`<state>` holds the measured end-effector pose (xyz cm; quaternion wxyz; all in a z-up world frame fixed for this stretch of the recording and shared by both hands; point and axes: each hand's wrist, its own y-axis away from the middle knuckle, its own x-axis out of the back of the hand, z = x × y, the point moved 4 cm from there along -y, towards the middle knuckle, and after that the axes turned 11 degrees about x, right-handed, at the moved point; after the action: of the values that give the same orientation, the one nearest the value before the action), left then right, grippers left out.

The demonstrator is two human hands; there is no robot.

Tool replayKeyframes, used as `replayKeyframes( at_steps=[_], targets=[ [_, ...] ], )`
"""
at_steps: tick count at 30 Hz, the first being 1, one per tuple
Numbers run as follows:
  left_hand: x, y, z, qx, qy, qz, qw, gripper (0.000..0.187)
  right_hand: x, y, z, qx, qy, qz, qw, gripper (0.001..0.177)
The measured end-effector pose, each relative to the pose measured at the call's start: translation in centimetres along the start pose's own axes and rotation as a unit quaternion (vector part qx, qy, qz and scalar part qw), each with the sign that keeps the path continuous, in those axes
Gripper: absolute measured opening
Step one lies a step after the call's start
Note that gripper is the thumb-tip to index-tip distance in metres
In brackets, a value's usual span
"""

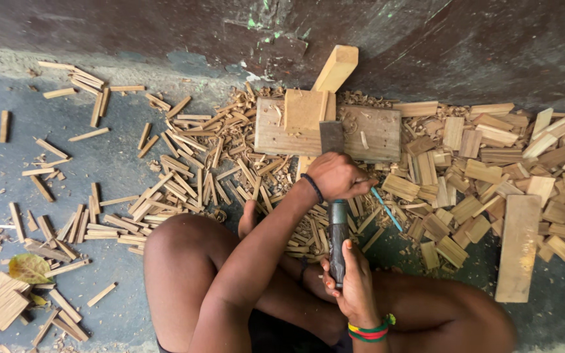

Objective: The person sits on the floor and carves a small wooden block using a chisel and a mallet. They repeatedly strike the chisel to shape the wood, creating wood shavings that accumulate around the work area.

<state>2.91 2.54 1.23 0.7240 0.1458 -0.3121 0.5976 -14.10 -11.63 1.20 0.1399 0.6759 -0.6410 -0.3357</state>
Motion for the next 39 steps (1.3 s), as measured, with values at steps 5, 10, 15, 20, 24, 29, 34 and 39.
replayKeyframes(
  at_steps=[5, 10, 15, 20, 24, 29, 34, 39],
  targets=[
    [-0.2, -0.2, -0.5, 0.024, -0.031, -0.034, 0.999, 0.033, -0.7, 0.3, 0.2, -0.03, 0.008, 0.017, 0.999, 0.04],
    [-0.4, -0.1, -0.9, 0.002, -0.044, -0.06, 0.997, 0.027, -1.9, 0.5, 0.7, -0.046, 0.007, 0.027, 0.999, 0.041],
    [-2.4, -1.2, -3.8, -0.008, -0.083, -0.088, 0.993, 0.019, -2.8, -1.2, 0.6, -0.02, 0.019, 0.028, 0.999, 0.041],
    [-3.1, -6.2, -7.4, -0.064, -0.154, -0.05, 0.985, 0.021, -4.0, -6.5, -0.6, 0.029, 0.031, 0.009, 0.999, 0.041],
    [-4.6, -4.7, -7.5, 0.012, -0.155, -0.063, 0.986, 0.037, -2.4, -5.6, 0.7, -0.012, 0.062, 0.046, 0.997, 0.046],
    [-1.3, -5.6, -4.3, -0.048, -0.12, 0.021, 0.991, 0.031, -1.0, -5.7, -0.4, -0.004, -0.042, 0.038, 0.998, 0.046],
    [-1.4, -3.7, 1.1, -0.101, -0.05, 0.089, 0.99, 0.034, 0.5, -2.6, -0.9, 0.053, -0.119, -0.011, 0.991, 0.042],
    [-2.5, -0.8, 3.0, -0.182, -0.013, 0.113, 0.977, 0.035, 3.5, 0.1, -0.9, 0.07, -0.037, 0.04, 0.996, 0.042]
  ],
)
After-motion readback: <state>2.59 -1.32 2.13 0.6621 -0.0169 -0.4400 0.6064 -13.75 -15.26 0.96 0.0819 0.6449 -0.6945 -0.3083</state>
